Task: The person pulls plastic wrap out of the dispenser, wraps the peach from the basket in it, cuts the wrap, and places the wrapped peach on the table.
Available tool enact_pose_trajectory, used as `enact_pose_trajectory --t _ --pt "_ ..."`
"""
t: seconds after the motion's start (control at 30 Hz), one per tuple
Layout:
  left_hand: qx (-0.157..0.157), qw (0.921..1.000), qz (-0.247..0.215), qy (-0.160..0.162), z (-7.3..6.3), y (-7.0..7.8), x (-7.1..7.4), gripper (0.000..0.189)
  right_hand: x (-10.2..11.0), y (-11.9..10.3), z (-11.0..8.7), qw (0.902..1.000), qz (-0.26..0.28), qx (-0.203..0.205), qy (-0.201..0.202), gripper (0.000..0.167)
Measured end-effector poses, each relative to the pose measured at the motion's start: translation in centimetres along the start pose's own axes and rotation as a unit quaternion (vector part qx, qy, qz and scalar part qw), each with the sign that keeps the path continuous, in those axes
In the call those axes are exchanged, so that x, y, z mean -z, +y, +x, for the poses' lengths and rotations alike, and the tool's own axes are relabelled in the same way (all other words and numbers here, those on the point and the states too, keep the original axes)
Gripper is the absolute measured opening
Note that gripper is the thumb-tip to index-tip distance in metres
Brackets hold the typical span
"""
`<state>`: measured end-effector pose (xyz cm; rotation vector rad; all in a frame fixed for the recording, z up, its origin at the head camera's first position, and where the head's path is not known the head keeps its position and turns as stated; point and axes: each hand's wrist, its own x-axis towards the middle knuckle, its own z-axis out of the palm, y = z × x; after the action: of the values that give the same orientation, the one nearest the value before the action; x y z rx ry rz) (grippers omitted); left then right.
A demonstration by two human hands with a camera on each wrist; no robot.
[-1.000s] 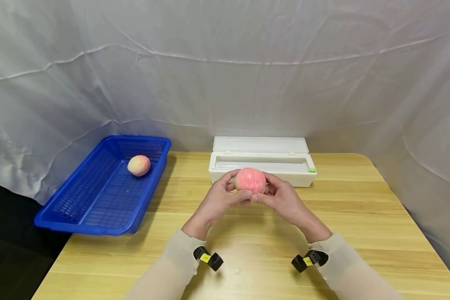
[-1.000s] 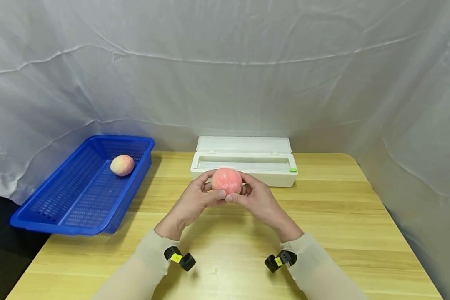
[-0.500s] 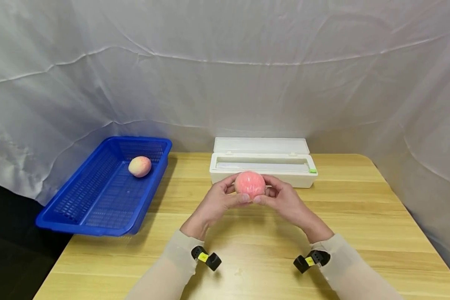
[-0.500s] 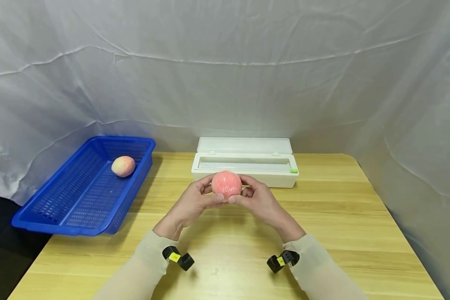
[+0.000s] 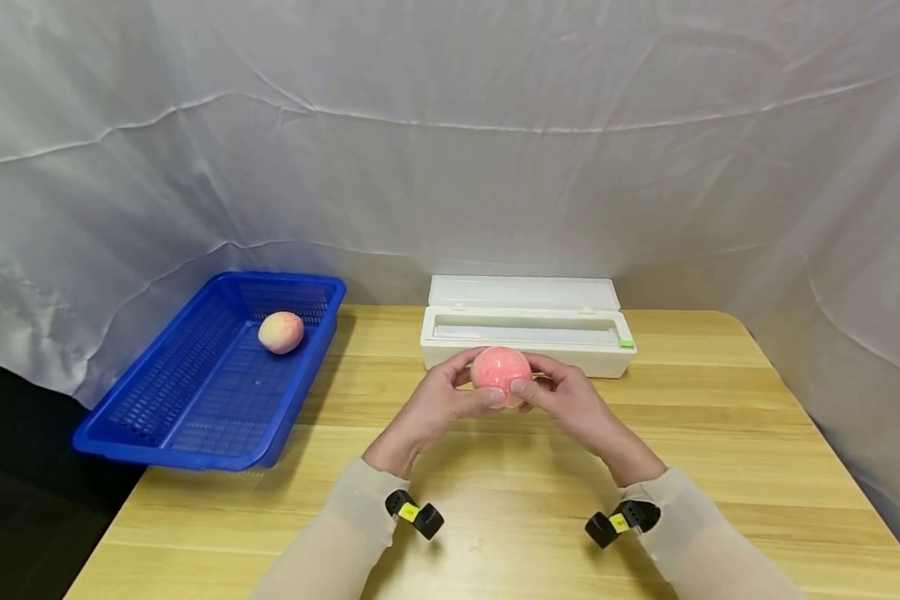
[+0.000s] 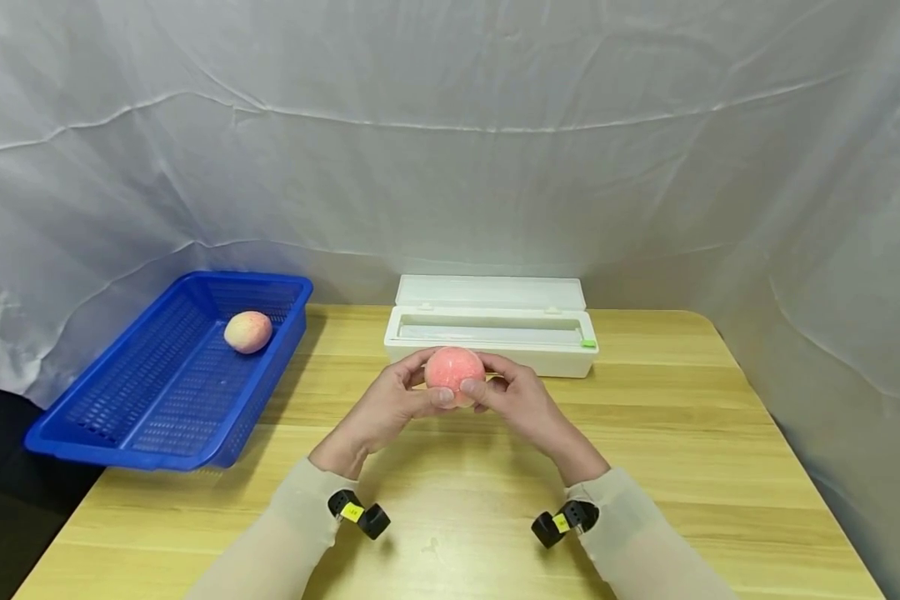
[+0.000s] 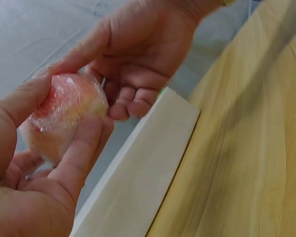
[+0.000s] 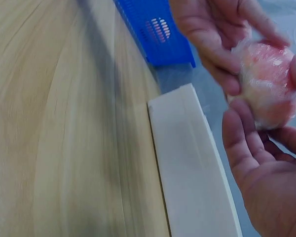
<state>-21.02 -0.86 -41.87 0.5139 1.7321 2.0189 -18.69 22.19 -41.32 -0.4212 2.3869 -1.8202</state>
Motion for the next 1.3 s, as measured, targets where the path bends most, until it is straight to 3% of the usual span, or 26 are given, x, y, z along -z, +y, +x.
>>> enact_pose_trajectory --t 0.23,0.4,0.63,0.83,1.1,1.3 --pt "-0.006 0.9997 0.025 -0.004 0.1 -0.1 0.0 0.073 0.0 0.2 0.1 0.9999 0.0 0.01 -0.008 0.055" --pt "-0.001 0.997 0.075 -0.019 0.1 0.0 0.1 0.094 0.1 0.4 0.1 1.0 -0.01 0.0 0.001 0.053" --pt "-0.018 0.9872 0.158 0.012 0.3 0.0 -0.1 0.086 -0.1 0.6 0.0 0.9998 -0.016 -0.007 -0.004 0.058" --pt "-0.021 0.9847 0.173 -0.01 0.2 -0.3 0.0 0.087 -0.3 0.6 -0.1 0.997 -0.077 -0.001 0.001 0.072" --pt "-0.03 0.9823 0.184 0.015 0.2 -0.7 0.0 0.081 -0.6 0.5 -0.2 0.9947 -0.103 -0.006 0.01 0.074" --pt "-0.029 0.9831 0.181 -0.002 0.3 -1.3 -0.1 0.083 -1.6 0.3 -0.3 0.9896 -0.135 -0.02 0.045 0.087"
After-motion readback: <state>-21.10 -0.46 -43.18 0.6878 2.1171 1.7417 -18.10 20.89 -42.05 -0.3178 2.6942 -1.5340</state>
